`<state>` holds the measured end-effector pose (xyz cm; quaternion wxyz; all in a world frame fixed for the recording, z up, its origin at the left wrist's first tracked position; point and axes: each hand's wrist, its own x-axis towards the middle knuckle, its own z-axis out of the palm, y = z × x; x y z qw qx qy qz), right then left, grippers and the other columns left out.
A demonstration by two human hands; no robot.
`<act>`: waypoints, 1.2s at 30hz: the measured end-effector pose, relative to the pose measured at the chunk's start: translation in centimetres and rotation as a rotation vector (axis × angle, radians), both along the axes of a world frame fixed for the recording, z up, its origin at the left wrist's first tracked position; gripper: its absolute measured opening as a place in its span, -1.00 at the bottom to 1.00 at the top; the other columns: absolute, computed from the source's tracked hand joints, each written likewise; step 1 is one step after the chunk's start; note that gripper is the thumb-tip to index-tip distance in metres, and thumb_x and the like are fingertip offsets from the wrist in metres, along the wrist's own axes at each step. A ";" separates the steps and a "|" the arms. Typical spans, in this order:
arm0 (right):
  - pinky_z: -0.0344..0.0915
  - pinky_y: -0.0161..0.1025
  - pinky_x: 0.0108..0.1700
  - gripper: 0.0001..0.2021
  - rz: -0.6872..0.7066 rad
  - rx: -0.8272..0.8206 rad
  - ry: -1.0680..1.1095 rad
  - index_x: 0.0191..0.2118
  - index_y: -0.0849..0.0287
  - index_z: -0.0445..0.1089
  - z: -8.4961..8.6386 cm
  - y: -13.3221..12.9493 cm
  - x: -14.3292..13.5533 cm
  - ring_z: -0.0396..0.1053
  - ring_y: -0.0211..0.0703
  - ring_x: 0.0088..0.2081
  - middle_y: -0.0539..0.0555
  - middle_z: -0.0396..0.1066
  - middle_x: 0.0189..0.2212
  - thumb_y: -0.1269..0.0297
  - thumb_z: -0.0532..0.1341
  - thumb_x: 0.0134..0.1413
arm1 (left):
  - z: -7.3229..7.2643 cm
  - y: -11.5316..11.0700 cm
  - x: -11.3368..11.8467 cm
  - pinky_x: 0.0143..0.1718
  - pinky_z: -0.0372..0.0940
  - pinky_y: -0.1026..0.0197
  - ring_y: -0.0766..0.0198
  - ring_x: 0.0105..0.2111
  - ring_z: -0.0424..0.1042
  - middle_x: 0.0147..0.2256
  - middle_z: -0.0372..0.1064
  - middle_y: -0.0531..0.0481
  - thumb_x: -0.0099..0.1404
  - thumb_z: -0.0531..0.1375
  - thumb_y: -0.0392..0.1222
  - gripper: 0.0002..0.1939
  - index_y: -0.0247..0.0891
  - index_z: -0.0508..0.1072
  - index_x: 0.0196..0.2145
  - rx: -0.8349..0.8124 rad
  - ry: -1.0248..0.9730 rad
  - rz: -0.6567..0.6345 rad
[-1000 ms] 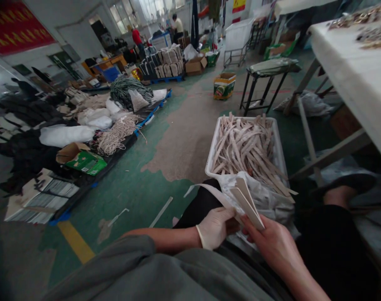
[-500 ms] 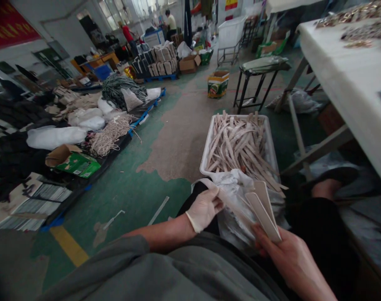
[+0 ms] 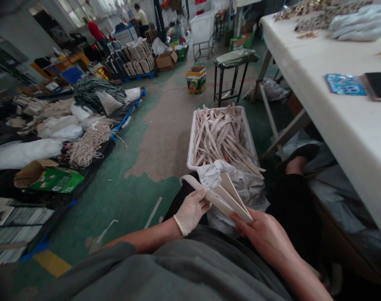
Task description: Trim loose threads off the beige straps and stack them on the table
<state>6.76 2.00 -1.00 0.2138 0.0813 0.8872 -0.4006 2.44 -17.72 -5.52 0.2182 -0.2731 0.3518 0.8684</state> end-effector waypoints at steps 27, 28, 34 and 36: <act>0.30 -0.25 -0.46 -0.54 -0.404 -0.482 0.212 -0.23 0.20 0.58 -1.6 0.4 -0.3 0.31 -0.19 -0.55 0.13 0.56 -0.42 -0.13 0.27 0.01 | 0.8 0.8 -0.2 -0.16 0.30 0.19 0.22 -0.28 0.50 -0.28 0.51 -0.11 0.25 0.31 -0.17 -0.82 -0.34 0.51 -0.26 0.085 -0.237 -0.326; 0.32 -0.24 -0.45 -0.55 -0.386 -0.526 0.234 -0.21 0.19 0.59 -1.7 0.5 -0.4 0.35 -0.18 -0.52 0.19 0.58 -0.26 -0.12 0.30 -0.02 | 0.8 0.6 -0.3 -0.15 0.30 0.19 0.21 -0.27 0.50 -0.28 0.51 -0.12 0.26 0.29 -0.18 -0.83 -0.35 0.52 -0.25 0.101 -0.243 -0.337; 0.43 -0.10 -0.12 -0.67 -0.060 -0.646 0.320 -0.33 0.08 0.63 -0.5 -1.3 -1.3 0.52 0.09 -0.17 0.19 0.59 -0.20 -0.07 0.31 -0.03 | 1.3 1.5 0.4 -0.12 0.32 0.18 0.17 -0.31 0.52 -0.31 0.53 -0.21 0.26 0.22 -0.25 -0.82 -0.47 0.54 -0.29 0.285 -0.164 -0.445; 0.43 -0.12 -0.12 -0.70 -0.032 -0.629 0.376 -0.39 0.08 0.63 -0.2 -1.8 -1.1 0.53 0.06 -0.22 0.17 0.59 -0.28 -0.03 0.28 0.03 | 1.5 1.6 0.7 -0.09 0.32 0.19 0.15 -0.28 0.52 -0.31 0.53 -0.21 0.22 0.23 -0.28 -0.81 -0.47 0.55 -0.27 0.321 -0.133 -0.451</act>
